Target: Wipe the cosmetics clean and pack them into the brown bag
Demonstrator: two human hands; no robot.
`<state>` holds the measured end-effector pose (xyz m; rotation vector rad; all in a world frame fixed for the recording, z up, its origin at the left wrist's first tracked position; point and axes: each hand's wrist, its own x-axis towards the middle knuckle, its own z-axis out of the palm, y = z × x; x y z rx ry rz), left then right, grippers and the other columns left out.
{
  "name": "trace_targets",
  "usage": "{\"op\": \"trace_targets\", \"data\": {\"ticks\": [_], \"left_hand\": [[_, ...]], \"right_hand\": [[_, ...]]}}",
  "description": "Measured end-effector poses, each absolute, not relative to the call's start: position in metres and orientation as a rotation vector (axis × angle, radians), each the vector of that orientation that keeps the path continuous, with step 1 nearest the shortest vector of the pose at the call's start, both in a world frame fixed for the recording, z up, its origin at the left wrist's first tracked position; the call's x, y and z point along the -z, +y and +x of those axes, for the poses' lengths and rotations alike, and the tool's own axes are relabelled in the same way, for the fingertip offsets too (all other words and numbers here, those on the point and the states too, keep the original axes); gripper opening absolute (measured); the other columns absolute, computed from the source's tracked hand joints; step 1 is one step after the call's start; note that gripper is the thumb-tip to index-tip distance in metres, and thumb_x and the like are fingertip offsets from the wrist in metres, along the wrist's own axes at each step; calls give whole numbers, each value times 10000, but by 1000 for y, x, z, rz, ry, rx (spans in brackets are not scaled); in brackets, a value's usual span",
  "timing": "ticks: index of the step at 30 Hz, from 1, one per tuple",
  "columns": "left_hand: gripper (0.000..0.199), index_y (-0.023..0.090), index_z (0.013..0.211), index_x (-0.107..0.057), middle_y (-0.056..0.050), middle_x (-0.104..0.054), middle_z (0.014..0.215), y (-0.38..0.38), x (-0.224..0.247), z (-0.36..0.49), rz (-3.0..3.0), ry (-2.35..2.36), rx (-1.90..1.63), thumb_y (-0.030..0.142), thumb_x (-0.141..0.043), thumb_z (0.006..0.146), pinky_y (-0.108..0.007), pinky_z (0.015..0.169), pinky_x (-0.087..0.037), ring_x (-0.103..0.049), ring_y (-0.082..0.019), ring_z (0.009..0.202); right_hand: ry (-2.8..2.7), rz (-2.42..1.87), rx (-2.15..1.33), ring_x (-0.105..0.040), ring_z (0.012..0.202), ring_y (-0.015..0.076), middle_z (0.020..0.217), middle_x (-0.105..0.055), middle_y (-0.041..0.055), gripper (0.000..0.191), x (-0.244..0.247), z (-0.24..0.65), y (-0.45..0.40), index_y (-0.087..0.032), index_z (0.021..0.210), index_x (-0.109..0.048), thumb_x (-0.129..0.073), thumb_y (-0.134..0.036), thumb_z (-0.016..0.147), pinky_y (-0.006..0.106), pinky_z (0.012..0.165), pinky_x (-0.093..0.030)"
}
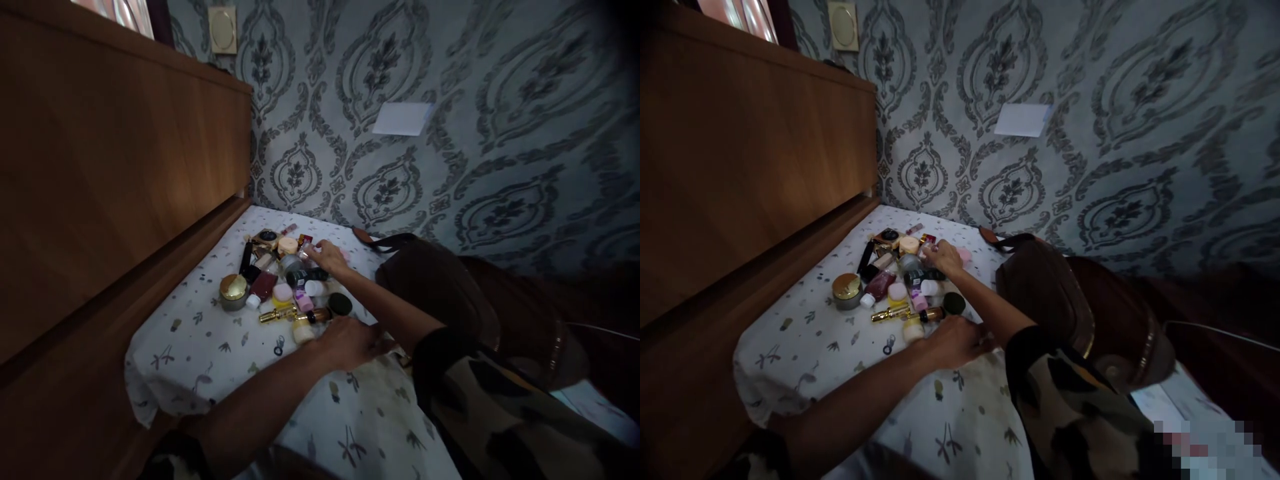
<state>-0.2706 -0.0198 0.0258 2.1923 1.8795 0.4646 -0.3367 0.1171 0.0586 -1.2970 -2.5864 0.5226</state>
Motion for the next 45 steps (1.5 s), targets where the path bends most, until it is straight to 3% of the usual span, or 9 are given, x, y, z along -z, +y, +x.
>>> {"op": "trace_targets", "data": {"ticks": [6,14,19,22,28,33,38,41,45], "left_hand": [[605,159,1052,-707,-112,-770,917,-18,-28,-271,2101,1866,-402,577,-273,1006,-311,652,-492,-739,-284,915],[597,152,1053,-703,-106,-776,923,-20,-32,-271,2128,1893,-397,563,-273,1013,-314,673,-505,-744,-276,912],[496,170,1122,-671,-99,-777,930,-21,-30,-272,2141,1960,-515,527,-345,1009,-332,697,-535,-747,-271,895],[426,165,1012,-713,-111,-778,931,-22,-29,-270,2160,2031,-563,468,-414,1000,-336,699,-546,-751,-264,861],[315,183,754,-706,-57,-739,673,-27,-14,-267,2542,1907,-935,417,-557,902,-285,560,-494,-713,-202,617],[270,191,693,-623,-13,-651,560,-33,-20,-272,2639,1812,-1443,291,-499,912,-246,513,-419,-616,-131,507],[351,191,686,-564,-17,-612,586,-37,-39,-285,2464,1975,-1739,287,-404,983,-268,577,-410,-587,-136,552],[353,189,704,-580,-42,-632,661,-47,-52,-325,2132,2371,-1655,357,-429,975,-282,629,-400,-596,-163,646],[392,181,918,-651,-71,-683,880,-84,-71,-420,1000,3072,-1245,400,-335,997,-264,665,-375,-608,-186,818]], "right_hand": [[-2543,-1371,-589,-619,1165,334,1241,-663,188,511,-54,-350,114,-156,1164,-621,-613,-553,842,378,864,-465],[-2340,-1361,-848,-664,1052,311,1027,-724,143,249,-54,-360,121,-140,935,-688,-701,-284,731,329,794,-494],[-2036,-1237,-1161,-698,835,209,839,-707,62,261,-65,-338,115,-167,1065,-616,-593,-236,815,298,701,-553],[-1880,-1106,-1322,-691,741,143,825,-709,11,271,-72,-313,100,-212,1141,-547,-541,-244,872,276,698,-579],[-1345,-575,-1880,-687,703,135,822,-732,-16,293,-78,-251,74,-224,857,-613,-824,-216,654,275,718,-602],[-1307,-501,-1902,-701,768,130,894,-747,-19,385,-80,-210,64,-222,885,-678,-902,-252,573,255,766,-601],[-1375,-545,-1878,-714,910,222,946,-759,41,430,-56,-179,45,-210,940,-703,-900,-344,583,322,776,-600],[-1339,-547,-1883,-695,990,226,1069,-746,48,421,-37,-161,35,-231,988,-715,-881,-375,629,351,836,-593],[-1320,-604,-1943,-688,1015,239,1146,-727,56,424,-19,-142,30,-255,1025,-717,-875,-383,653,368,846,-590]]}}
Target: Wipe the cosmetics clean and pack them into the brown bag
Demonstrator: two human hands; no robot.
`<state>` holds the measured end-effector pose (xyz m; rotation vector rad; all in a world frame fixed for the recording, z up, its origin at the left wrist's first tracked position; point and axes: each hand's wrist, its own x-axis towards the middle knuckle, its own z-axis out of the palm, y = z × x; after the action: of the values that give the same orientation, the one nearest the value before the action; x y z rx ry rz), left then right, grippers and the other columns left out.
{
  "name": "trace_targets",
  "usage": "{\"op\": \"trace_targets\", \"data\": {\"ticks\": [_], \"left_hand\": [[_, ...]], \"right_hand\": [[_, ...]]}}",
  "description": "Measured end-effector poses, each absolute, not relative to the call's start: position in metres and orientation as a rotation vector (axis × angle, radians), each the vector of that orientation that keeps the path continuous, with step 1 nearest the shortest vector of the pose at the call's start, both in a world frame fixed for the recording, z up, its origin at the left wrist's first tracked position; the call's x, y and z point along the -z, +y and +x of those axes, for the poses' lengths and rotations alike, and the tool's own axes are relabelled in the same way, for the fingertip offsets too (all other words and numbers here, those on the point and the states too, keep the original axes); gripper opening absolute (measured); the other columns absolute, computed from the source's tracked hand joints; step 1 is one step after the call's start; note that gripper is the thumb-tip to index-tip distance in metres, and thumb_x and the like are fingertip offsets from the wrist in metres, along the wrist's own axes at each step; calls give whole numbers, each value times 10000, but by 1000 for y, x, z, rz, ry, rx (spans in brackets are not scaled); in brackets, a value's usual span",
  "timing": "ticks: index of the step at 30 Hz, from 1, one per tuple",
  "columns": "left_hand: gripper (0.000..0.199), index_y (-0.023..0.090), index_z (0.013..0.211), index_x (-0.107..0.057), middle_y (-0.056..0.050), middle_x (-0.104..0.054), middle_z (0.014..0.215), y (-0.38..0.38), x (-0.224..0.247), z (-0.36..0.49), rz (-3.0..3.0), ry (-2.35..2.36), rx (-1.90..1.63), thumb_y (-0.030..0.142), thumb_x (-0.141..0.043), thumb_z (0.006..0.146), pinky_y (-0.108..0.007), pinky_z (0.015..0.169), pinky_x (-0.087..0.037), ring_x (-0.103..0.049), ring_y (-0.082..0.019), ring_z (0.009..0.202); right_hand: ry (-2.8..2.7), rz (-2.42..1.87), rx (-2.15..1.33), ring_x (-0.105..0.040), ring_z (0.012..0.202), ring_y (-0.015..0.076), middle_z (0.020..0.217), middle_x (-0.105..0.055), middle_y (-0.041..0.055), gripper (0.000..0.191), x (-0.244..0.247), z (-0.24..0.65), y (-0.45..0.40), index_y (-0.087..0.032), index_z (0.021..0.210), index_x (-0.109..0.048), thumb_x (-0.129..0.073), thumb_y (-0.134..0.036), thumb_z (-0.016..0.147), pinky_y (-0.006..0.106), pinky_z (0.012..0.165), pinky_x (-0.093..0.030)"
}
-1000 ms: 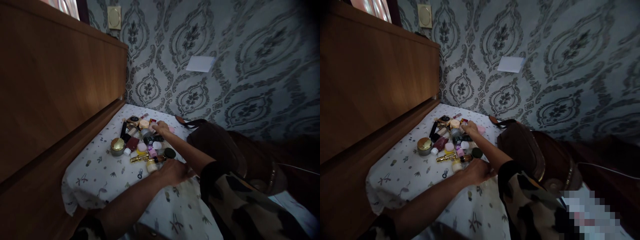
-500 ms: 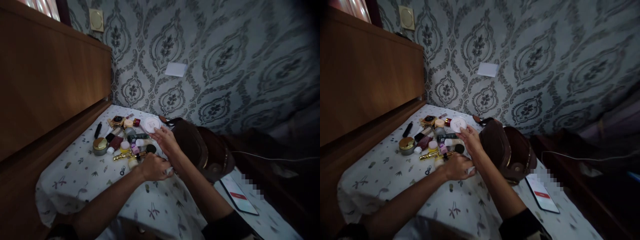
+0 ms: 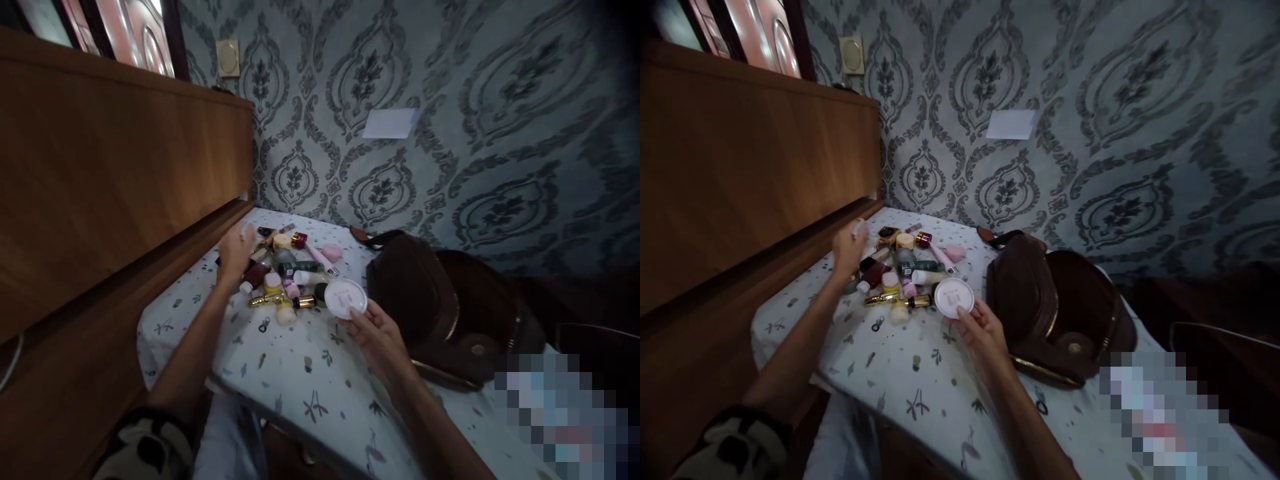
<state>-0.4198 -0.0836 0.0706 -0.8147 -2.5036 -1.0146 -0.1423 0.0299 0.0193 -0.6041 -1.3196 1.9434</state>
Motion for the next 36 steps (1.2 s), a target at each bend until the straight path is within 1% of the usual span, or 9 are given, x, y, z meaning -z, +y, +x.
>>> {"op": "trace_targets", "data": {"ticks": [2,4,6,9,12,18,23,29,36], "left_hand": [[379,165,898,-673,-112,-686,944,-105,-72,-464,-702,-2628,925,413,-394,965,-275,678,-370,-609,-232,917],[333,182,793,-677,-94,-692,846,-121,-65,-496,-686,-2765,856,486,-561,862,-276,648,-365,-618,-249,865],[274,196,720,-655,-70,-696,787,-129,-52,-516,-702,-2875,795,466,-698,741,-270,637,-366,-626,-248,835],[259,195,756,-639,-85,-719,883,-127,-34,-532,-723,-2950,740,377,-778,635,-275,657,-381,-638,-266,888],[343,192,838,-625,-89,-721,941,-119,-29,-541,-734,-2976,730,304,-810,572,-267,668,-390,-639,-269,928],[306,174,919,-587,-52,-695,920,-107,-49,-548,-761,-2955,774,260,-739,667,-244,636,-391,-627,-209,865],[325,167,762,-577,-24,-659,765,-95,-46,-535,-800,-3013,780,336,-821,631,-264,670,-412,-630,-222,865],[277,148,782,-603,2,-626,757,-87,-43,-525,-711,-3106,911,402,-663,874,-310,699,-500,-609,-142,709],[334,169,682,-566,25,-541,512,-64,-87,-509,-734,-2918,1436,438,-761,649,-287,532,-424,-573,-177,539]], "right_hand": [[-1304,-620,-1963,-689,1002,249,1138,-727,61,414,-13,-138,28,-263,1022,-718,-873,-378,656,373,819,-593],[-1296,-637,-1971,-686,986,247,1133,-726,63,383,-6,-136,27,-266,1018,-721,-859,-369,675,364,780,-595],[-1297,-648,-1982,-680,971,238,1130,-723,61,360,-1,-137,25,-266,1014,-726,-849,-357,688,349,752,-594],[-1293,-642,-2026,-676,934,222,1100,-727,57,379,4,-136,22,-264,1007,-731,-866,-356,665,335,736,-588],[-1292,-629,-2052,-673,898,204,1072,-730,55,414,5,-134,20,-260,1015,-729,-880,-375,647,318,727,-577],[-1248,-600,-2076,-671,917,215,1073,-729,64,437,-1,-132,18,-232,1009,-720,-888,-373,631,318,728,-563],[-1236,-552,-2084,-669,900,205,1061,-734,61,434,-5,-129,17,-232,1021,-717,-882,-357,640,297,707,-546],[-1217,-500,-2071,-673,855,195,1027,-736,56,429,-4,-128,20,-222,1015,-716,-877,-351,639,286,677,-539],[-1178,-461,-2103,-654,796,167,963,-734,47,400,-8,-128,19,-212,993,-730,-873,-332,639,279,684,-528]]}}
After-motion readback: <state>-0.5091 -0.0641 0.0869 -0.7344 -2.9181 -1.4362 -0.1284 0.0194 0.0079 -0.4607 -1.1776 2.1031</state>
